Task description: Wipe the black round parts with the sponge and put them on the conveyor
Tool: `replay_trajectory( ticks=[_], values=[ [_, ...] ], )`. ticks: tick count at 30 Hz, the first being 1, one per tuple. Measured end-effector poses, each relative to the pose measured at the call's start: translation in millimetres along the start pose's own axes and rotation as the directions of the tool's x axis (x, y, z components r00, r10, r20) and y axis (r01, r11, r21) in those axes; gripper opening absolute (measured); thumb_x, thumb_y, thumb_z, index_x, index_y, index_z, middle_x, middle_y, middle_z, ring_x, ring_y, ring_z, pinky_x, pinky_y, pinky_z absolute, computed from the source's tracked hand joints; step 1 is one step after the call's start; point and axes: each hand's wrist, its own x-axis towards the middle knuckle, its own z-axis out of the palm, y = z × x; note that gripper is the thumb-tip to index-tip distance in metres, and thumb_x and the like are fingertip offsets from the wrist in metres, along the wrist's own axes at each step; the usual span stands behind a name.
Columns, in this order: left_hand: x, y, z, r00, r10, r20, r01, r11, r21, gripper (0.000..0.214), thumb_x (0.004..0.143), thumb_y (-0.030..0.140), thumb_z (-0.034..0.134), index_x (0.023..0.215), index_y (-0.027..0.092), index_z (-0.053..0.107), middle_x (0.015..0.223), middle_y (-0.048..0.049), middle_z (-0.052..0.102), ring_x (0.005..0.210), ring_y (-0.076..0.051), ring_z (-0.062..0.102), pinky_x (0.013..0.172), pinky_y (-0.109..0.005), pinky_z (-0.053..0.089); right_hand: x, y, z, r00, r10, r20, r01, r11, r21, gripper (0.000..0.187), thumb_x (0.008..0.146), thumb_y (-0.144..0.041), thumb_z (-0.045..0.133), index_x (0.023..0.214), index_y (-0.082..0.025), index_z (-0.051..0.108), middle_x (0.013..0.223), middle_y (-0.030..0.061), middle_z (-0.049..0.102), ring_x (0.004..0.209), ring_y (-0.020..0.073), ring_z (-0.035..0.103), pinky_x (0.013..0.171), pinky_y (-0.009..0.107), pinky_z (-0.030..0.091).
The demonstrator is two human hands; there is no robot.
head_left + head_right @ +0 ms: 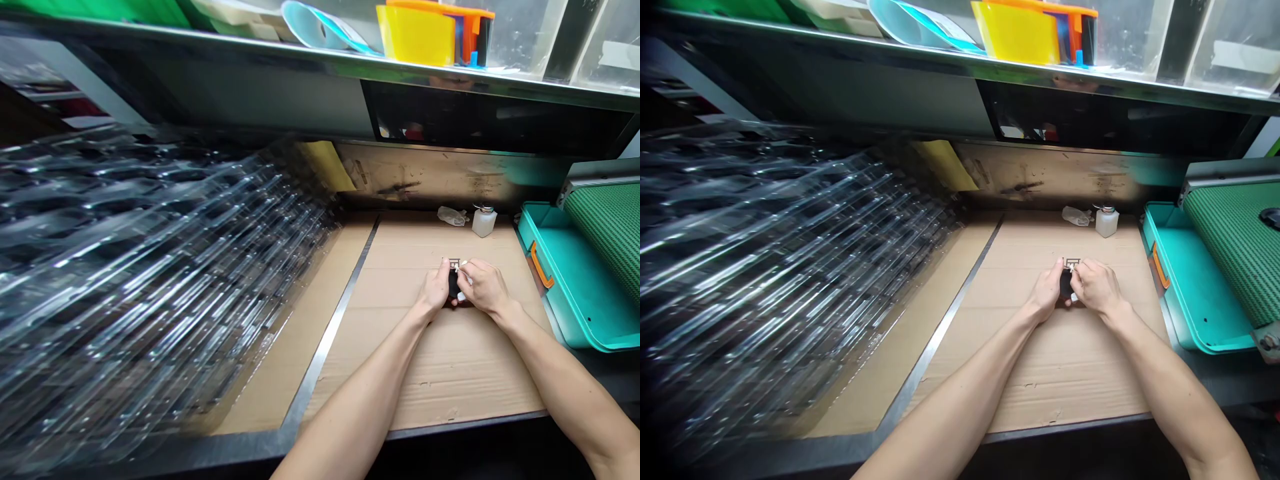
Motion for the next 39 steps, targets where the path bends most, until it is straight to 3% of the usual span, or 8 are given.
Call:
replay_trajectory(
  ticks=[7,21,35,39],
  values=[
    [1.5,-3.1,1.4,1.000,0.012,-0.025,-0.014,0.998,-0.054,0.066,0.091,0.072,0.046,0.066,0.015,0.067,0.050,-0.0078,0.065,0.038,-0.017,0.059,0.034,-0.024,0.042,-0.5,-0.5,1.3,1.000,0.003,-0.013,-0.003,1.000,0.028,0.022,0.097,-0.020,0.048,0.079,-0.021,0.062,0.083,0.0056,0.064,0.076,0.0175,0.055,0.073,0.028,0.040],
    [2.6,-4.0,2.5,0.996,0.014,-0.084,-0.012,1.000,0.025,0.068,0.092,0.073,0.042,0.060,0.017,0.064,0.047,-0.0076,0.063,0.039,-0.019,0.059,0.038,-0.027,0.044,2.2,-2.2,5.5,1.000,-0.002,-0.011,0.002,1.000,0.015,0.019,0.094,-0.019,0.048,0.079,-0.021,0.059,0.082,0.0057,0.064,0.074,0.0183,0.055,0.071,0.028,0.039],
    [-0.5,-2.2,3.4,0.998,0.044,-0.040,-0.046,0.997,-0.061,0.068,0.091,0.073,0.045,0.060,0.015,0.064,0.047,-0.0073,0.061,0.038,-0.017,0.056,0.038,-0.028,0.043,-2.7,2.6,7.6,0.999,-0.005,-0.038,0.008,0.996,0.089,0.020,0.096,-0.024,0.047,0.081,-0.021,0.060,0.082,0.0046,0.064,0.074,0.0171,0.056,0.072,0.027,0.039],
    [0.7,-1.5,1.5,0.992,0.090,-0.087,-0.101,0.986,-0.129,0.062,0.090,0.070,0.053,0.090,0.011,0.071,0.066,-0.0082,0.070,0.047,-0.015,0.060,0.046,-0.025,0.047,-6.1,19.4,-0.3,0.993,0.107,-0.041,-0.103,0.991,0.089,0.023,0.098,-0.028,0.047,0.084,-0.021,0.063,0.082,0.0042,0.064,0.075,0.0170,0.057,0.070,0.027,0.039]
  ],
)
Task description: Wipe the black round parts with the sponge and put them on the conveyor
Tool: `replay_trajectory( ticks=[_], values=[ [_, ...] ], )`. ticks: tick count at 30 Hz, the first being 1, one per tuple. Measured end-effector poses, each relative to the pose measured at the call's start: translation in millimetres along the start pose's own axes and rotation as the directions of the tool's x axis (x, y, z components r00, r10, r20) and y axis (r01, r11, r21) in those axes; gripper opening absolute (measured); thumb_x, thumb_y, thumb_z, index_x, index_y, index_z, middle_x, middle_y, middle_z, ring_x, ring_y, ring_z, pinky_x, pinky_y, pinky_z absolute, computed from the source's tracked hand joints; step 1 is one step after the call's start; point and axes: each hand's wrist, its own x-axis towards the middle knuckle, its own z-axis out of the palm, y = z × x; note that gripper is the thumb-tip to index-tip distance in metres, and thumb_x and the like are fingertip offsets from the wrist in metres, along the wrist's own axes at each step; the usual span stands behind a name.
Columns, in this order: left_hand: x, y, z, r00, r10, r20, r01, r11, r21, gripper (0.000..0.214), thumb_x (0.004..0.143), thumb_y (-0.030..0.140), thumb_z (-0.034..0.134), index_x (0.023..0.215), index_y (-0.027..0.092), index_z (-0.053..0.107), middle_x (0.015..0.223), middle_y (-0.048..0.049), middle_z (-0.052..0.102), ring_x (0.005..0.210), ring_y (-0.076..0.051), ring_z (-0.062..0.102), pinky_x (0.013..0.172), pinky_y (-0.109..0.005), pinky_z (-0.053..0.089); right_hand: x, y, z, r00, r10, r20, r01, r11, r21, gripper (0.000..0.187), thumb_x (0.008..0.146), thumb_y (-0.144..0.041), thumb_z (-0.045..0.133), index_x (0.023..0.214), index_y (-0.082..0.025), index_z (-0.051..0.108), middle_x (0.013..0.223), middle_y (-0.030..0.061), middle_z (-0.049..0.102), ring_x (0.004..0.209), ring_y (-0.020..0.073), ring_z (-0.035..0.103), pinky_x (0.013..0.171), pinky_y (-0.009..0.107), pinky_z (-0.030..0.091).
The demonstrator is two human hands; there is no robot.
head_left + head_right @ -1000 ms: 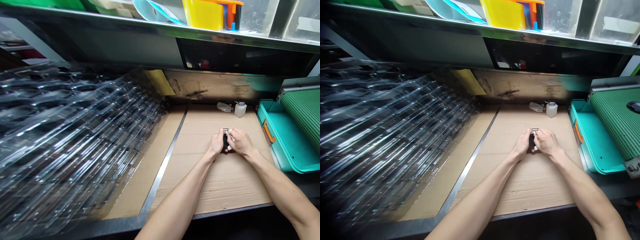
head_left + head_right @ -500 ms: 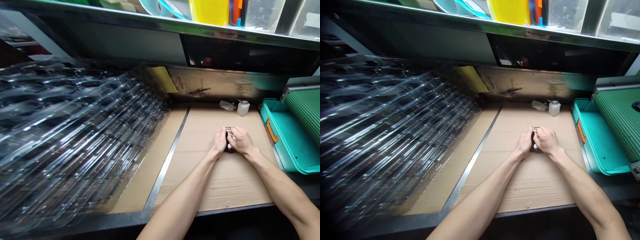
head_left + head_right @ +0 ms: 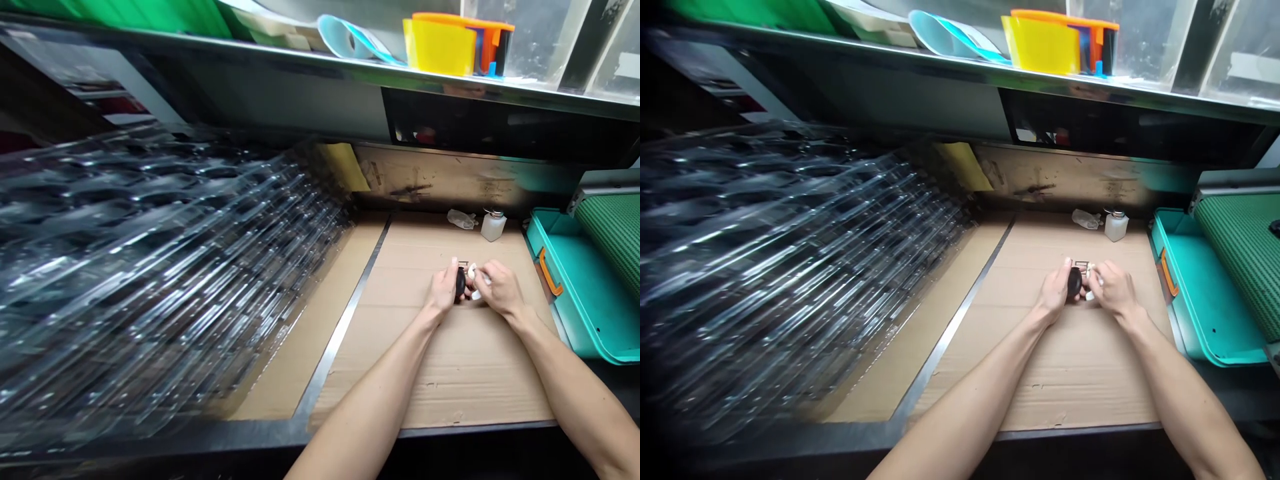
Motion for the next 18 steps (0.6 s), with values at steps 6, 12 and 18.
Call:
replay_trajectory(
  ticks=[6,12,18],
  values=[
    [-12.4,19.0,-7.2,0.949,0.286,-0.133,-0.282,0.958,0.053,0.087,0.054,0.016,0.096,0.132,0.026,0.059,0.121,-0.0082,0.071,0.126,-0.023,0.061,0.106,-0.029,0.048,6.5,34.3,-18.2,0.947,0.309,-0.084,-0.320,0.919,-0.231,0.023,0.096,-0.029,0.048,0.097,-0.018,0.069,0.098,0.0102,0.069,0.088,0.0226,0.060,0.072,0.032,0.037],
    [-25.4,35.5,-0.2,0.951,0.262,-0.164,-0.274,0.960,-0.055,0.077,0.063,0.006,0.088,0.131,0.025,0.058,0.129,-0.0109,0.067,0.140,-0.025,0.049,0.112,-0.031,0.046,5.1,38.4,-21.7,0.932,0.361,0.002,-0.322,0.832,-0.451,0.025,0.091,-0.025,0.053,0.103,-0.017,0.073,0.108,0.0155,0.068,0.101,0.0316,0.056,0.081,0.038,0.037],
    [-22.3,26.2,-4.8,0.902,0.425,-0.075,-0.409,0.897,0.168,0.075,0.062,0.019,0.093,0.128,0.026,0.059,0.130,-0.0101,0.066,0.134,-0.027,0.054,0.112,-0.033,0.043,1.5,3.4,-11.5,0.977,0.169,0.129,-0.131,0.956,-0.264,0.027,0.100,-0.036,0.048,0.103,-0.022,0.070,0.105,0.0090,0.067,0.094,0.0241,0.058,0.080,0.034,0.039]
  ],
)
